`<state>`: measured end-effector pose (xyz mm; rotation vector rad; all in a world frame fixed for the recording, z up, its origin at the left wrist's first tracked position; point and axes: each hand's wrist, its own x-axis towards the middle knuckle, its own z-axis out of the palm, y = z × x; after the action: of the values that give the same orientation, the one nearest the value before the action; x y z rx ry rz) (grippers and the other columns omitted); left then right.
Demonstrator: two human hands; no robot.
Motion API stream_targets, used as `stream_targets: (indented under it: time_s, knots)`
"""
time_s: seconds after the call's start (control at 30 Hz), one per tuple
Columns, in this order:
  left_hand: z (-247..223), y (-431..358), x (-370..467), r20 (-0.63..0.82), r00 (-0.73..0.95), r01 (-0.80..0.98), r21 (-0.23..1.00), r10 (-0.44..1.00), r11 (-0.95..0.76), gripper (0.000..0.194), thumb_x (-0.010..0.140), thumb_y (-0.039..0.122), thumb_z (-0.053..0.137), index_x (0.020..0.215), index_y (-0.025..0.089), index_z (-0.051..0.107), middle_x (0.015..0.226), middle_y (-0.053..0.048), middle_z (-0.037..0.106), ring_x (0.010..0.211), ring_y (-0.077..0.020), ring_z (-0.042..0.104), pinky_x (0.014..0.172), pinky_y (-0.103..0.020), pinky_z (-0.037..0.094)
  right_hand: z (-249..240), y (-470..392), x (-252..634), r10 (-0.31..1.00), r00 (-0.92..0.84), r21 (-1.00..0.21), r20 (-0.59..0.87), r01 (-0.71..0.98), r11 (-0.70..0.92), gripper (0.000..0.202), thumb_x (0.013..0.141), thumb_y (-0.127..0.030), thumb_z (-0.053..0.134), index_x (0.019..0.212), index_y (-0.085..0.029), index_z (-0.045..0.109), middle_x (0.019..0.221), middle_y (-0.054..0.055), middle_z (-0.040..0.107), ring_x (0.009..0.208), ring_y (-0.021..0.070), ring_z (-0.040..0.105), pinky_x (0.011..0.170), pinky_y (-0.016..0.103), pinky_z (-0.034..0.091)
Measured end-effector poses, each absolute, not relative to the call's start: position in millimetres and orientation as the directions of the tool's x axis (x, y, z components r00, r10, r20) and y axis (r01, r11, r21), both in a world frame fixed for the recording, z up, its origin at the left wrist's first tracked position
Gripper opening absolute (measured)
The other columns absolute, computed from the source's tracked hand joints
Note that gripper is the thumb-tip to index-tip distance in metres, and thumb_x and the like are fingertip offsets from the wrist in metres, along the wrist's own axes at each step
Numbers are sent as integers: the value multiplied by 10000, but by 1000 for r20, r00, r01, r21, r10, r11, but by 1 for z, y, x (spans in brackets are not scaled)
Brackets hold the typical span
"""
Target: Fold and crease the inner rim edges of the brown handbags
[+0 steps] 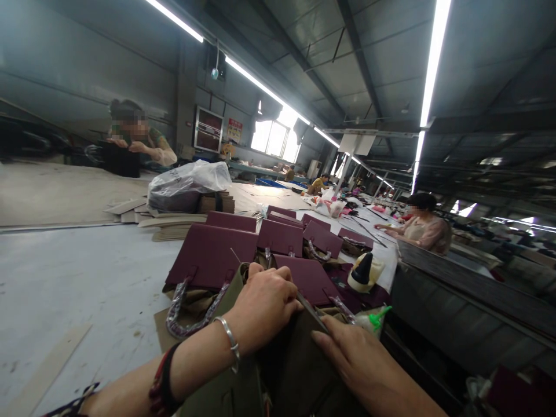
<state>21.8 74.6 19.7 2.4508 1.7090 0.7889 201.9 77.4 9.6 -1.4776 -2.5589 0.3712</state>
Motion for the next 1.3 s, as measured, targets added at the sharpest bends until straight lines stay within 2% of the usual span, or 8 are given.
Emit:
stream_targets:
  time_s: [0.13, 0.4, 0.67, 0.93, 1.07, 1.17, 1.23, 1.3]
  knots:
    - [19, 74, 22, 369, 250, 869, 323, 895, -375, 213, 766, 291, 535, 606, 183, 625, 786, -5, 596, 711, -160, 544, 667, -310, 321, 14, 77, 199, 852, -523, -296, 23, 810, 506, 253, 867, -340, 360, 778, -205, 554, 741, 45, 650, 716, 186, 604, 646, 251, 373]
    - [20, 74, 22, 353, 218, 877, 337, 910, -341, 222, 767, 272, 522, 591, 177, 617, 775, -3, 588, 695, -159, 542, 662, -312, 314, 20, 80, 195, 850, -519, -220, -93, 843, 491, 260, 890, -314, 316, 796, -189, 523, 790, 67, 640, 754, 201, 601, 669, 270, 377]
    - [19, 76, 21, 369, 202, 886, 326, 907, -330, 221, 770, 266, 519, 597, 182, 627, 781, 1, 597, 698, -157, 543, 693, -333, 294, 23, 82, 182, 851, -518, -123, -80, 853, 508, 218, 885, -291, 330, 807, -182, 503, 819, 82, 642, 774, 238, 599, 633, 301, 353]
    - [15, 76, 19, 384, 193, 888, 324, 903, -327, 224, 768, 280, 544, 585, 175, 620, 775, 3, 597, 702, -150, 527, 668, -322, 299, 16, 89, 185, 827, -561, -279, -15, 797, 536, 302, 896, -308, 276, 703, -196, 480, 739, 53, 619, 684, 178, 575, 585, 256, 350]
    - [18, 67, 17, 450, 254, 875, 270, 856, -402, 215, 740, 376, 593, 615, 203, 619, 810, 7, 604, 829, -189, 484, 730, -340, 313, 10, 92, 190, 824, -565, -295, 26, 784, 547, 294, 891, -279, 282, 697, -196, 486, 718, 45, 616, 676, 168, 573, 591, 253, 344]
    - [23, 57, 11, 515, 246, 881, 234, 821, -411, 271, 618, 460, 684, 732, 227, 603, 1054, 5, 555, 989, -242, 418, 830, -397, 308, 5, 93, 192, 834, -548, -240, 69, 802, 547, 300, 884, -268, 295, 653, -194, 473, 672, 49, 608, 653, 178, 572, 583, 267, 328]
    - [24, 53, 3, 526, 213, 902, 217, 823, -373, 471, 533, 444, 743, 927, 251, 569, 1243, -26, 436, 1113, -281, 341, 910, -442, 277, 4, 92, 192, 831, -549, -244, 97, 796, 554, 315, 886, -267, 288, 634, -195, 462, 651, 47, 601, 631, 175, 568, 572, 268, 321]
    - [25, 51, -6, 494, 180, 926, 207, 851, -316, 736, 509, 367, 773, 1160, 266, 445, 1365, -74, 292, 1228, -300, 219, 987, -471, 202, 5, 89, 191, 821, -559, -263, 115, 780, 568, 319, 888, -260, 278, 636, -193, 462, 652, 47, 600, 628, 171, 567, 571, 267, 321]
